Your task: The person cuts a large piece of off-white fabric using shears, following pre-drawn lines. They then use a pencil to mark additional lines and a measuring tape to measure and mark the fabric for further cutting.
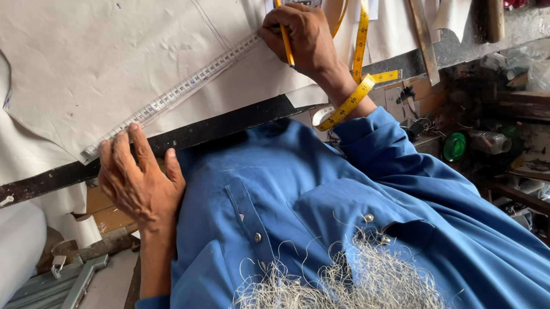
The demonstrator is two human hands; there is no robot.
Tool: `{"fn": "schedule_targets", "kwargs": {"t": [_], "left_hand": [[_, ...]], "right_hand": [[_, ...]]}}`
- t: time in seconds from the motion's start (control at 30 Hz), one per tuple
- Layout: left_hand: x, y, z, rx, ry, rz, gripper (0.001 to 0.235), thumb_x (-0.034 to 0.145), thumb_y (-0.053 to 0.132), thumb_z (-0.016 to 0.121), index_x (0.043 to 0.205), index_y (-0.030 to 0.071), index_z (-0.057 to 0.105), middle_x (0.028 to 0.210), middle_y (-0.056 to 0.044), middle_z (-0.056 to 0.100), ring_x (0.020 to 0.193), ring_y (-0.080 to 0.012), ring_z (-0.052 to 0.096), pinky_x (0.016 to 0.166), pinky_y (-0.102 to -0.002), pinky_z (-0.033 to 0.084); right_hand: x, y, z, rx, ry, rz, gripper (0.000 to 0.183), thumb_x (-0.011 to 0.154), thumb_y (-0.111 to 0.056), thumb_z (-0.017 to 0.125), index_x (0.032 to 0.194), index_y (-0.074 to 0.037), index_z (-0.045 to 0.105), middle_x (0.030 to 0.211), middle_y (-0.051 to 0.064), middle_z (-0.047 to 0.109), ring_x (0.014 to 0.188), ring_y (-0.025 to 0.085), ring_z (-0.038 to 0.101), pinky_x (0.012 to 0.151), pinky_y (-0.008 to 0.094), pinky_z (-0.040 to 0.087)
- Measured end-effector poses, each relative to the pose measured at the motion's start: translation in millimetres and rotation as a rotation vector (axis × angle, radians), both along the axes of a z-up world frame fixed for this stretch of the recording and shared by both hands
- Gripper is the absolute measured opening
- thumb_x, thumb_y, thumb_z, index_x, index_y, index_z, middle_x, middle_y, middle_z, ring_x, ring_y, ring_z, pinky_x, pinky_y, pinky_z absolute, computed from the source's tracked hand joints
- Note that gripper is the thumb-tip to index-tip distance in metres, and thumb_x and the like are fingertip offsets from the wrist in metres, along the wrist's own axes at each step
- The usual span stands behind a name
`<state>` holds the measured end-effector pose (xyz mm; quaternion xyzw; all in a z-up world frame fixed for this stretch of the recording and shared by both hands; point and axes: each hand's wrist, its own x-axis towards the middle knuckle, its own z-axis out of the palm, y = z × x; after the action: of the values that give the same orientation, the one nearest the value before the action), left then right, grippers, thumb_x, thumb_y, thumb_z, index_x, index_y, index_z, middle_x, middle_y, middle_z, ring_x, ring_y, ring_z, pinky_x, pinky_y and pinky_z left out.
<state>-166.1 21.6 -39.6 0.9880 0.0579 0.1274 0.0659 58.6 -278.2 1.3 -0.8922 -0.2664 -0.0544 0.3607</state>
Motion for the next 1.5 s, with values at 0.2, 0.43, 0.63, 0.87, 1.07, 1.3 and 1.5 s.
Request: {"fn": "schedule_targets", "kwargs": {"t": [0.2,0.43,0.63,0.87,1.07,1.3,1.5], "left_hand": [[-6,-2,-1,0.038,0.063,0.033,0.064,0.111,0.052,0.049,0.158,0.008,0.055,0.155,-0.013,0.046,0.149,-0.0445,0.034,0.115,-0.061,0.035],[0,-9,13,-0.019,0.066,0.062,0.066,0.103,0.05,0.062,0.154,0.008,0.056,0.153,-0.012,0.046,0.149,-0.0447,0.03,0.114,-0.066,0.032],[-5,-8,-1,-0.077,0.023,0.072,0.066,0.103,0.048,0.061,0.155,0.009,0.051,0.155,-0.013,0.045,0.151,-0.0475,0.027,0.112,-0.064,0.033],[-7,-9,-5,-0.034,0.017,0.072,0.064,0.106,0.049,0.053,0.158,0.01,0.048,0.154,-0.013,0.046,0.15,-0.0481,0.026,0.111,-0.062,0.034],[-3,-7,-2,0.015,0.068,0.092,0.063,0.109,0.052,0.048,0.159,0.014,0.049,0.156,-0.01,0.046,0.151,-0.0454,0.028,0.109,-0.059,0.036],[-3,1,15,-0.052,0.092,0.067,0.055,0.103,0.044,0.057,0.148,0.012,0.058,0.15,-0.01,0.048,0.143,-0.0431,0.038,0.107,-0.057,0.037],[-23,31,29,-0.175,-0.27,0.302,0.037,0.103,0.026,0.065,0.134,0.007,0.067,0.142,-0.01,0.053,0.134,-0.0325,0.049,0.113,-0.051,0.038]], "right_hand": [[-1,0,0,-0.006,-0.012,0.001,0.013,0.091,-0.008,0.083,0.089,-0.002,0.071,0.08,0.011,0.072,0.072,0.023,0.072,0.063,0.033,0.056],[0,-2,-4,-0.002,-0.006,0.029,0.012,0.093,-0.008,0.083,0.093,-0.003,0.072,0.082,0.012,0.069,0.073,0.026,0.069,0.065,0.036,0.053],[-3,-4,-6,-0.032,-0.021,0.067,0.012,0.101,-0.01,0.084,0.1,-0.003,0.075,0.087,0.011,0.071,0.077,0.021,0.07,0.07,0.033,0.055],[-3,-12,-13,-0.035,0.004,0.04,0.012,0.1,-0.01,0.084,0.099,-0.002,0.075,0.086,0.01,0.072,0.076,0.019,0.071,0.07,0.031,0.055],[0,-7,-12,-0.009,-0.003,0.046,0.014,0.1,-0.011,0.085,0.096,-0.003,0.074,0.085,0.009,0.073,0.074,0.019,0.071,0.067,0.03,0.055],[-11,8,12,-0.051,-0.016,-0.005,0.012,0.095,-0.007,0.085,0.094,-0.002,0.075,0.08,0.01,0.071,0.071,0.019,0.069,0.065,0.031,0.053],[-47,97,20,0.042,0.187,0.12,0.01,0.092,-0.011,0.08,0.091,-0.005,0.073,0.082,0.01,0.073,0.07,0.024,0.071,0.062,0.034,0.055]]}}
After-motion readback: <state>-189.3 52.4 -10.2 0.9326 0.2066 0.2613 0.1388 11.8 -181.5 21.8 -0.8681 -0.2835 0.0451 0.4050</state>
